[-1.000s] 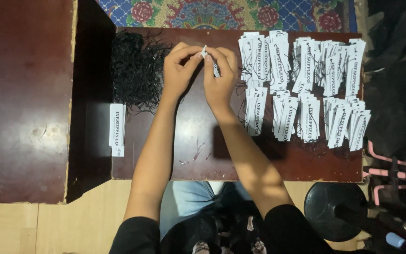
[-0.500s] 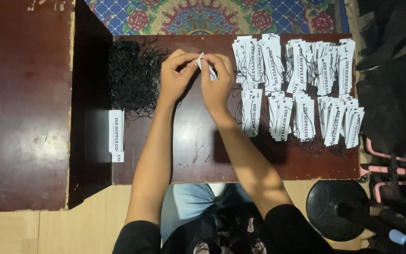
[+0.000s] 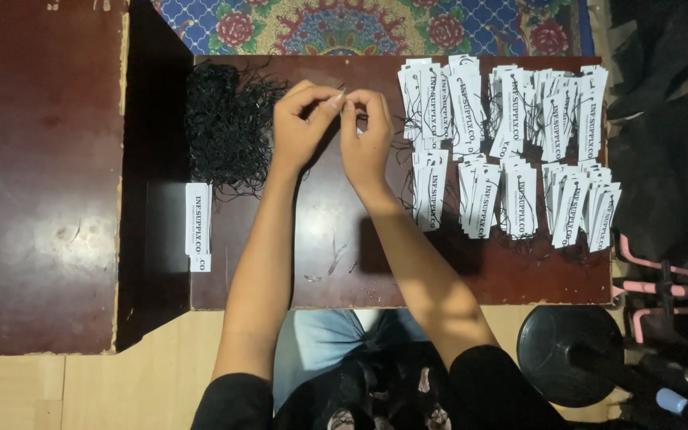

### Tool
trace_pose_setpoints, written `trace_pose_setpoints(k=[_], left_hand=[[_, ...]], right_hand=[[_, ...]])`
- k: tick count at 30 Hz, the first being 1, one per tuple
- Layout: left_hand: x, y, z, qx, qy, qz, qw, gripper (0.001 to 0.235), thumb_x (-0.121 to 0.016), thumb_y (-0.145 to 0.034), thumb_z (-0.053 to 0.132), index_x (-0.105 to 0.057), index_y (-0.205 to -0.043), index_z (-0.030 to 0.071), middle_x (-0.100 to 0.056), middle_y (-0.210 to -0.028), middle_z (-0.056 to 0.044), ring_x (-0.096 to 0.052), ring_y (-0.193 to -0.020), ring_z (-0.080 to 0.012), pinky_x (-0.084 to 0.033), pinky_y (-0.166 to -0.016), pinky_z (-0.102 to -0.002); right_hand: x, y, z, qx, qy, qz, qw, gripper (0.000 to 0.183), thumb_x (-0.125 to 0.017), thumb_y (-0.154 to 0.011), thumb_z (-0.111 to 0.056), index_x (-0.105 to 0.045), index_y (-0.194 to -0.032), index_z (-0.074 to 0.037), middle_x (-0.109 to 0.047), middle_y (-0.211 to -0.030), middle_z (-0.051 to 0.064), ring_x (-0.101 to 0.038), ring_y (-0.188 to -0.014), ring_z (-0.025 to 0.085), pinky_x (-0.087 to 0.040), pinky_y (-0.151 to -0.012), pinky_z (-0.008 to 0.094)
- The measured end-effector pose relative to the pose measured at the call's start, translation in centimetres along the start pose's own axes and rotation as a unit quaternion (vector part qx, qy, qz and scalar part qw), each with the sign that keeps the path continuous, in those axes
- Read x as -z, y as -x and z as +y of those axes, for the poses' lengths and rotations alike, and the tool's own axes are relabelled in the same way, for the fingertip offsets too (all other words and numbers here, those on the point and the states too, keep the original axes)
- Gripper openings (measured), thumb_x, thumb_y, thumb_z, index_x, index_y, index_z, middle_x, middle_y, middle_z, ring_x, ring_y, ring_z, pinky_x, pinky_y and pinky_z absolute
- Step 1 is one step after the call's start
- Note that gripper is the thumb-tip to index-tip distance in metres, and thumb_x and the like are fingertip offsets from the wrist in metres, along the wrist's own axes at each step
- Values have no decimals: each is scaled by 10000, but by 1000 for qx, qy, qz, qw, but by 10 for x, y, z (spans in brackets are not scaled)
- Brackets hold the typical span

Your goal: The person ties black strings to small white rectangular tags on a table. They repeatedly pick up a string, loop it around a tag, and place the finished unit into a growing pile on the right side of the workspace.

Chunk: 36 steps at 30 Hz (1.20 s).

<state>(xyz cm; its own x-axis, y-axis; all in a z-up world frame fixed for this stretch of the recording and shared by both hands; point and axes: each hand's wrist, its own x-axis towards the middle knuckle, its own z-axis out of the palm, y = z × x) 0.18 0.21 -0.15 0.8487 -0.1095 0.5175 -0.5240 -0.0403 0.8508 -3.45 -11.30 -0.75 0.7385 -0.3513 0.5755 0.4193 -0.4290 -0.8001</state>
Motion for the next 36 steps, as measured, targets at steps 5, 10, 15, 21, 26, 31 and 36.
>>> trace_pose_setpoints(k=[5, 10, 15, 21, 26, 31, 36], left_hand=[[2, 1, -16, -5, -22, 52, 998, 144, -707, -998, 128, -785, -889, 78, -586, -715, -78, -542, -687, -163, -453, -707, -306], [3, -1, -7, -4, -86, 82, 993, 304, -577, -1053, 193, -638, -781, 71, -559, -757, -18, -515, -757, -147, -401, -697, -314], [1, 0, -10, 8, -106, 106, 989, 282, -582, -1046, 203, -625, -793, 86, -567, -769, -7, -523, -770, -142, -412, -705, -312], [1, 3, -8, 79, -64, 141, 985, 263, -590, -1049, 303, -650, -858, 132, -497, -687, 75, -389, -630, -46, -320, -585, -246], [4, 2, -19, 71, -38, 195, 978, 230, -598, -1033, 268, -688, -896, 107, -625, -777, 21, -523, -686, -67, -419, -614, -253], [11, 3, -37, 79, 32, 268, 960, 196, -593, -1040, 224, -697, -919, 111, -559, -653, 24, -514, -504, -59, -427, -449, -231], [11, -1, -38, 94, 170, 296, 935, 79, -637, -1011, 138, -592, -987, 78, -595, -648, -48, -554, -511, -100, -465, -451, -243]], right_hand=[[3, -2, -12, -36, -38, -20, 998, 125, -575, -974, 0, -600, -927, -114, -682, -863, 41, -672, -765, 202, -533, -729, 315], [7, -3, -16, -59, -77, -44, 994, 116, -523, -921, 14, -570, -887, -87, -683, -970, 73, -662, -922, 206, -521, -813, 313], [12, -4, -27, 5, -123, -103, 987, 103, -531, -949, -8, -589, -881, -60, -670, -1142, 133, -683, -945, 232, -546, -838, 328], [13, 4, -35, -2, -138, -157, 978, 106, -520, -950, -22, -530, -864, -83, -739, -1046, 104, -697, -773, 162, -554, -724, 270], [7, 10, -24, -41, -84, -132, 987, 106, -450, -983, -51, -481, -899, -108, -477, -609, -18, -504, -573, 119, -370, -573, 280], [3, 11, -16, -85, -34, -119, 989, 96, -497, -984, -59, -502, -912, -122, -396, -600, -43, -343, -536, 92, -290, -544, 300], [-5, 18, 2, -72, 16, -135, 988, 152, -652, -986, -125, -576, -1118, -123, -375, -585, -53, -385, -534, 102, -354, -564, 304]])
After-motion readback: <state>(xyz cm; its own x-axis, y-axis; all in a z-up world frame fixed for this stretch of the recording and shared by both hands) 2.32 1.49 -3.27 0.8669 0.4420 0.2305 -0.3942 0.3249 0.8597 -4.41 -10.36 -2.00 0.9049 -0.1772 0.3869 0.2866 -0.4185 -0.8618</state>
